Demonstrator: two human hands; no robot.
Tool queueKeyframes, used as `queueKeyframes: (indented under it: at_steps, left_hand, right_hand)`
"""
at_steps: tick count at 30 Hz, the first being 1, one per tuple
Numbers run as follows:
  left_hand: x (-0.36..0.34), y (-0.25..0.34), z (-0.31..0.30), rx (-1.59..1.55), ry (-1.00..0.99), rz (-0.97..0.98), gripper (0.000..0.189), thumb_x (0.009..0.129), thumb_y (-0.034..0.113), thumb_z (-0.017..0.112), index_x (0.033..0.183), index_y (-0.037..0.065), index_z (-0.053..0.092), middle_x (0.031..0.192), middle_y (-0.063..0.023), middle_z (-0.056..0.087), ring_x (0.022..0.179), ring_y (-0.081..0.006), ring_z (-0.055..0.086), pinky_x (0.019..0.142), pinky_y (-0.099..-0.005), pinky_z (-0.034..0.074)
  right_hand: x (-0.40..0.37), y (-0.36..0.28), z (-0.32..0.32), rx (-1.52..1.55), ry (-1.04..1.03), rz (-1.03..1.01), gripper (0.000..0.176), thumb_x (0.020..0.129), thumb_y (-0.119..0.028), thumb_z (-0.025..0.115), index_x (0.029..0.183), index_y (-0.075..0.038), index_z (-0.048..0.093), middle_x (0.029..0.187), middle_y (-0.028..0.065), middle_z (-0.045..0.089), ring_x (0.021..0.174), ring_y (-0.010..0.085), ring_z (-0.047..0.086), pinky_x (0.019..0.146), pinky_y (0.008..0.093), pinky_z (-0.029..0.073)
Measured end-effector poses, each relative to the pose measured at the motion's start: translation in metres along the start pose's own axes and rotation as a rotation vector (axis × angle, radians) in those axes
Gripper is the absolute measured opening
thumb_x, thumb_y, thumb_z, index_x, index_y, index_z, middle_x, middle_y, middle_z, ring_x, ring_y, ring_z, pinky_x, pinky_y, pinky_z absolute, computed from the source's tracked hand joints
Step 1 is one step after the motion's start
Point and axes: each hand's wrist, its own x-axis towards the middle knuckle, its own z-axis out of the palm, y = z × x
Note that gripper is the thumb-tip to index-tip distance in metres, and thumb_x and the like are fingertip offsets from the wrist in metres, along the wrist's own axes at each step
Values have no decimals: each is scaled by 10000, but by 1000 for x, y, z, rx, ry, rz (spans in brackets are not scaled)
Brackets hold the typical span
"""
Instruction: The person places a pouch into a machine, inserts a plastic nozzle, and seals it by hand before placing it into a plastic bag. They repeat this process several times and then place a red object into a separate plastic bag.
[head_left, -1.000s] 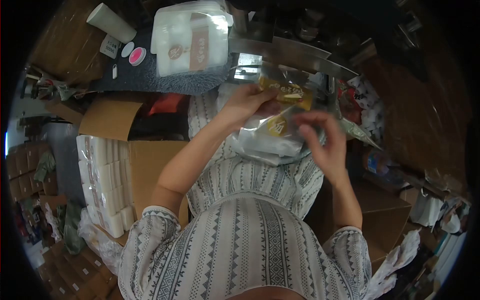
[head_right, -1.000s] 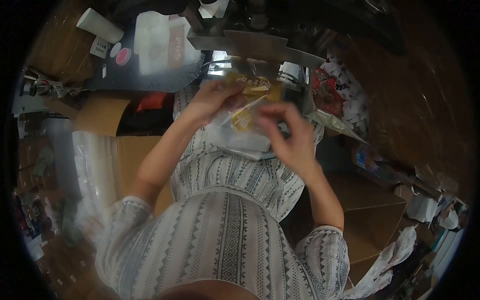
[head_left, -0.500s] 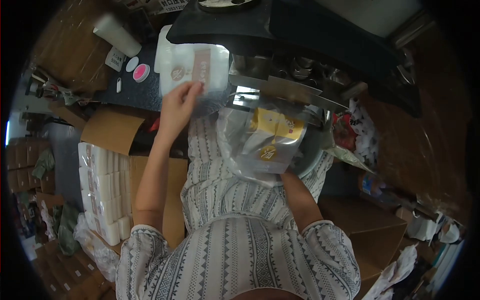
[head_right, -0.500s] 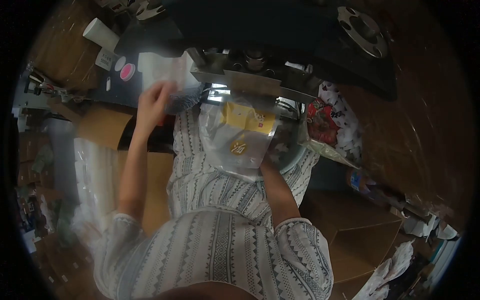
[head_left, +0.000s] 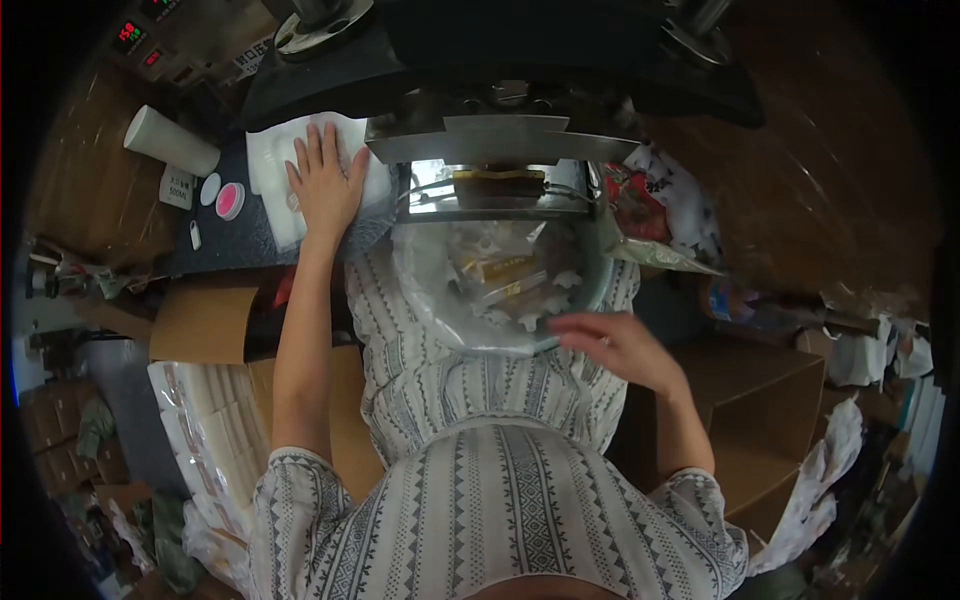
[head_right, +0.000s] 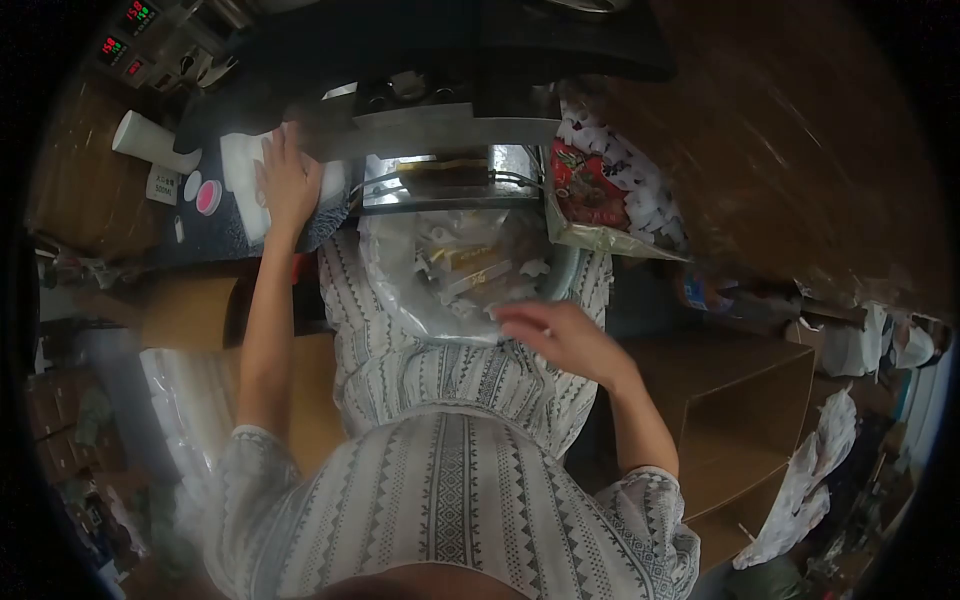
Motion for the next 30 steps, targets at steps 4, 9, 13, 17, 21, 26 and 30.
queueKeyframes:
  at_steps: [4,9,13,17,21,26,30]
  left_hand:
    - [-15,3,-20,-97,131,61,667,876,407,544,1396,54,319,1445,-245,267,1357,-394,217,1081,-559,106]
    - [-78,38,-48,85,-120,19,636,861,336,583,1374,44,348,1400,-259,333,1337,-406,252,1089,-522,145]
    - [-99,39,-57,-21,-102,168,565,850,194,570,1348,22,366,1366,-252,379,1285,-414,334,1055,-501,245]
    - [-104,40,-73,-200,-87,69,537,798,8,559,1310,6,398,1284,-230,470,1160,-396,473,963,-438,388]
    - [-103,45,-86,-274,-123,-22,487,769,-37,565,1243,9,464,1178,-225,548,1080,-395,521,918,-426,421]
    - [-100,52,-101,-300,-148,-36,153,828,89,603,961,15,613,860,-185,630,806,-378,598,679,-427,472]
    - [-103,66,-113,-306,-168,-88,138,855,162,604,860,26,623,761,-164,604,705,-363,588,585,-419,451]
  right_hand:
    - [-2,-7,-61,-823,968,29,225,859,-195,594,1016,-36,616,912,149,646,821,333,627,704,403,495]
    - [25,16,-82,-835,789,222,214,837,-201,606,953,-21,608,885,186,633,845,372,607,717,449,485]
    - [52,13,-82,-673,644,133,236,826,-181,609,973,3,603,914,204,636,864,377,605,751,458,479]
    - [48,12,-95,-646,595,46,210,803,-135,633,948,18,634,877,223,648,842,358,637,722,388,489]
    - [43,-4,-102,-527,498,216,194,758,-121,667,883,27,645,837,207,653,814,328,646,715,379,491]
    - [48,0,-109,-547,466,289,199,724,-115,689,857,29,655,817,198,649,805,343,638,715,380,494]
    - [44,20,-111,-694,555,175,198,751,-134,663,862,29,643,827,190,649,806,363,632,720,399,496]
